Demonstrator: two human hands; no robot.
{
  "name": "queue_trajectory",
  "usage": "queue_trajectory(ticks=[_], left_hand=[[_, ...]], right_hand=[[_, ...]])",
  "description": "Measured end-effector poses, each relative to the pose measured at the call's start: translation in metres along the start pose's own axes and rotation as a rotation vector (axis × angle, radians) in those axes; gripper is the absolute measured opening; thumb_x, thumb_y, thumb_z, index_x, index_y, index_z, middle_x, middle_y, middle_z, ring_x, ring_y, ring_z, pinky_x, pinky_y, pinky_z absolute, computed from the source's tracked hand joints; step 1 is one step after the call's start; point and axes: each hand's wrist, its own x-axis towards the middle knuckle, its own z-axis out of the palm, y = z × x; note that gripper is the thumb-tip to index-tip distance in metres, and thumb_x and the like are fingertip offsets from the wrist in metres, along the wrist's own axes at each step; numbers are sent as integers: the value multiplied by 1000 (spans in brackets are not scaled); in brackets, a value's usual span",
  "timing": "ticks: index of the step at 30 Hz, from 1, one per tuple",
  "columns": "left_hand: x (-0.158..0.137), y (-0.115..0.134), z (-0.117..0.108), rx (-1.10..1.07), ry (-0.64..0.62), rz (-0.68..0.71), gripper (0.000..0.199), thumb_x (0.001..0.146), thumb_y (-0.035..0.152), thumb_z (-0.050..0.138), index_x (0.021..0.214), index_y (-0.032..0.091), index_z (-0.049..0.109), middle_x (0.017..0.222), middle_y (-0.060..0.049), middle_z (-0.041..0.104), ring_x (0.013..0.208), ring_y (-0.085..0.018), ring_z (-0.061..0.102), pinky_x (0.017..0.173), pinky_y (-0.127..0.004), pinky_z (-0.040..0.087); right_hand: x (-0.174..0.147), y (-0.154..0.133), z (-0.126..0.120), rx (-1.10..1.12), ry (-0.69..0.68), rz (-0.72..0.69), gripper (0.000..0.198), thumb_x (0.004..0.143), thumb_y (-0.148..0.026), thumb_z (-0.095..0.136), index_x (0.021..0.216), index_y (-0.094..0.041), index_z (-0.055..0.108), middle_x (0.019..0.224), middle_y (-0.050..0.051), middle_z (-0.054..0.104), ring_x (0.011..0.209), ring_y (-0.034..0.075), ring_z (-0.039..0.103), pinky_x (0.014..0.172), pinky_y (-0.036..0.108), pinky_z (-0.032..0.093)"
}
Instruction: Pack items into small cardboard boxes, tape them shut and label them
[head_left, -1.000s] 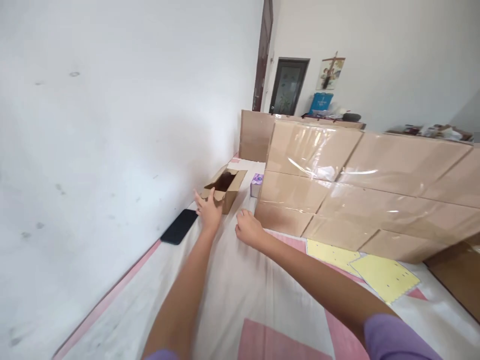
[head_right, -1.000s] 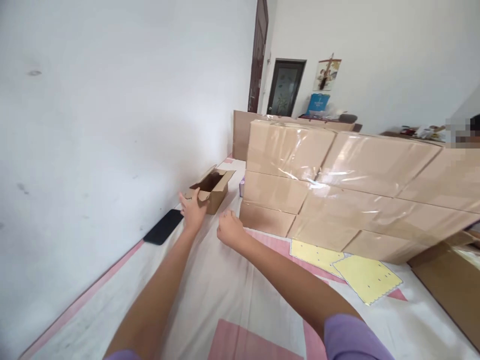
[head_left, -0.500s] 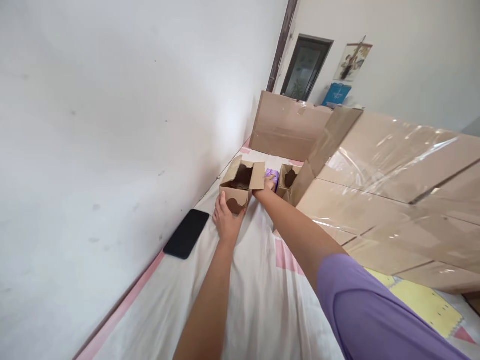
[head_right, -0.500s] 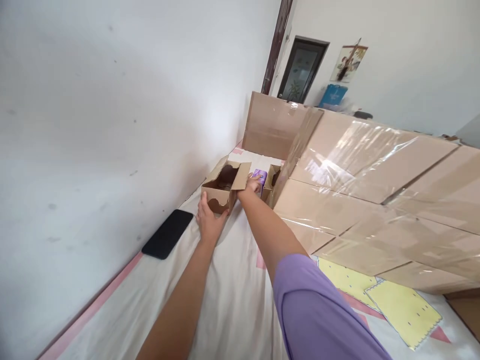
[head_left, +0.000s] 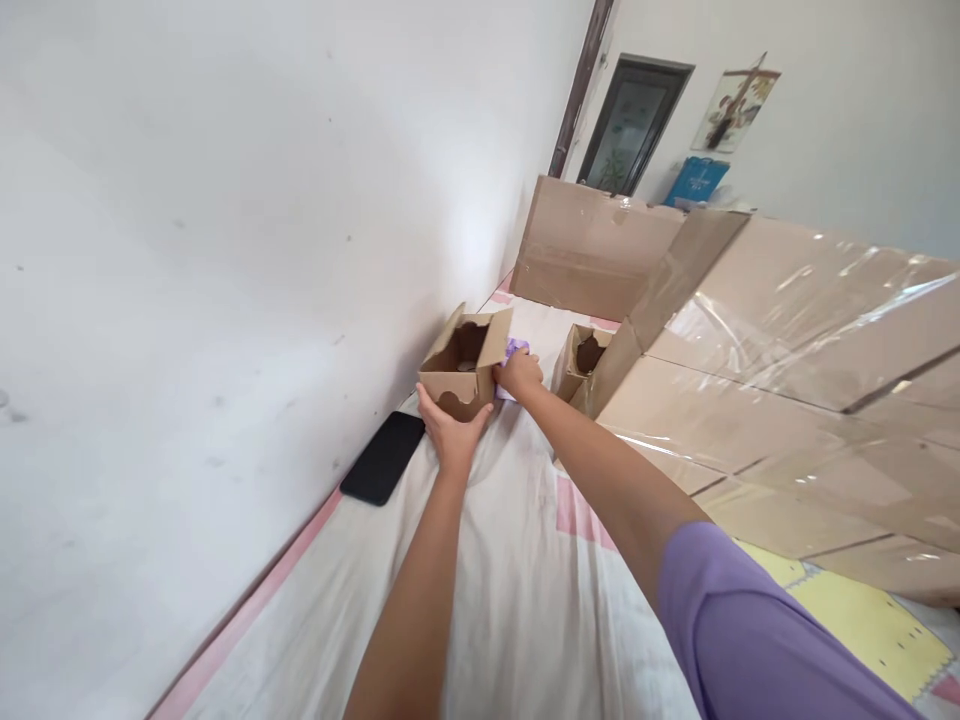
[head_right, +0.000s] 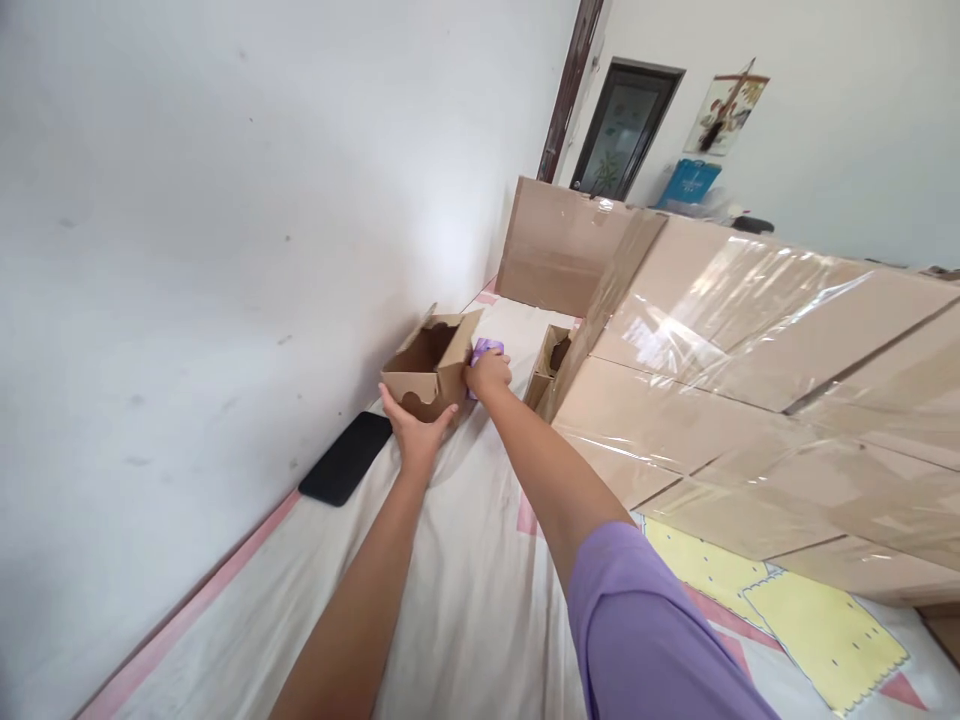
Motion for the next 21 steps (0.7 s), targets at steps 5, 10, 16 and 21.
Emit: queue_trajectory(ticks=[5,10,16,21], left_hand=[[-5,7,1,133,84,-18,132,68,46,86,159,5,-1,150,-31,34,144,-43,38,119,-55,37],[-17,20,-17,165,123,82,119,70,47,82,158,7,11,146,-29,39,141,-43,40,118,-59,36],[-44,47,-100,102,113,169,128,64,44,87,160,17,6,149,-25,39,146,-44,36,117,-61,40],[-119,53,-208,97,-137,215,145,48,39,94,162,35,5,156,-15,39,144,-44,43,106,-59,54]], right_hand=[[-35,-2,-3,186,-32,60,69,84,-45,68,140,-11,48,137,25,52,112,31,66,89,39,56],[-87,13,-18,316,-27,38,70,79,-44,70,136,-10,49,131,24,56,111,34,68,89,40,55],[-172,45,-52,526,-11,-172,56,75,-35,74,125,-18,56,122,16,62,106,31,67,87,40,56],[-280,98,-37,951,-24,-270,52,71,-41,81,117,-21,67,116,11,59,116,32,60,105,45,49]])
